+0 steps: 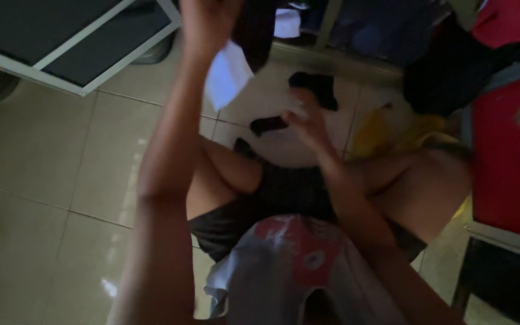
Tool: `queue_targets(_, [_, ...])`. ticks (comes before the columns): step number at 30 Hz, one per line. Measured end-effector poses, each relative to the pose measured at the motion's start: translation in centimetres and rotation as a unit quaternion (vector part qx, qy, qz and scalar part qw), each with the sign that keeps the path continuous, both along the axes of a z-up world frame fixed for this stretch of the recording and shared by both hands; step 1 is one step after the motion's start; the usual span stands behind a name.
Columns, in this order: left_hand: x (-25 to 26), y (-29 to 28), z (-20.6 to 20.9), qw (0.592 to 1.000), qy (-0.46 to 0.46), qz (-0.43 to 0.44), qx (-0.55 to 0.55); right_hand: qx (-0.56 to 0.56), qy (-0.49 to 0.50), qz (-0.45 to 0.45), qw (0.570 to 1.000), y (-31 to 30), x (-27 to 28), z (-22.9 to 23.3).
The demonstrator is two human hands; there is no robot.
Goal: The person sorts through socks and clothing from a closet, pairing socks by hand and placing items into different piles on the floor.
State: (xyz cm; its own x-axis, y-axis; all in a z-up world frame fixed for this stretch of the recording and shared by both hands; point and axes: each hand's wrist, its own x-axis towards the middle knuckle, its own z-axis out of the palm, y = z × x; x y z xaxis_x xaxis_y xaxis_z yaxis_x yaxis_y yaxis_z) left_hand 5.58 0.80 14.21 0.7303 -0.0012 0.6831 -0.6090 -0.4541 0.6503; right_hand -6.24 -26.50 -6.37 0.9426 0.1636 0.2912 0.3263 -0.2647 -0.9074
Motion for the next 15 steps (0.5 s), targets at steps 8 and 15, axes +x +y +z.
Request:
queue_targets(8, [-6.6, -3.5, 1.9, 0.994, 0.021, -0.005, -0.108, 0.345, 0.075, 0.186, 0.917, 6.2, 0.5, 7.5])
queue_targets(15, [-6.3, -3.5, -3.2, 0.988, 0.003, 0.061, -0.143, 0.265, 0.106, 0.147, 0.947, 4.9, -1.1, 10.8])
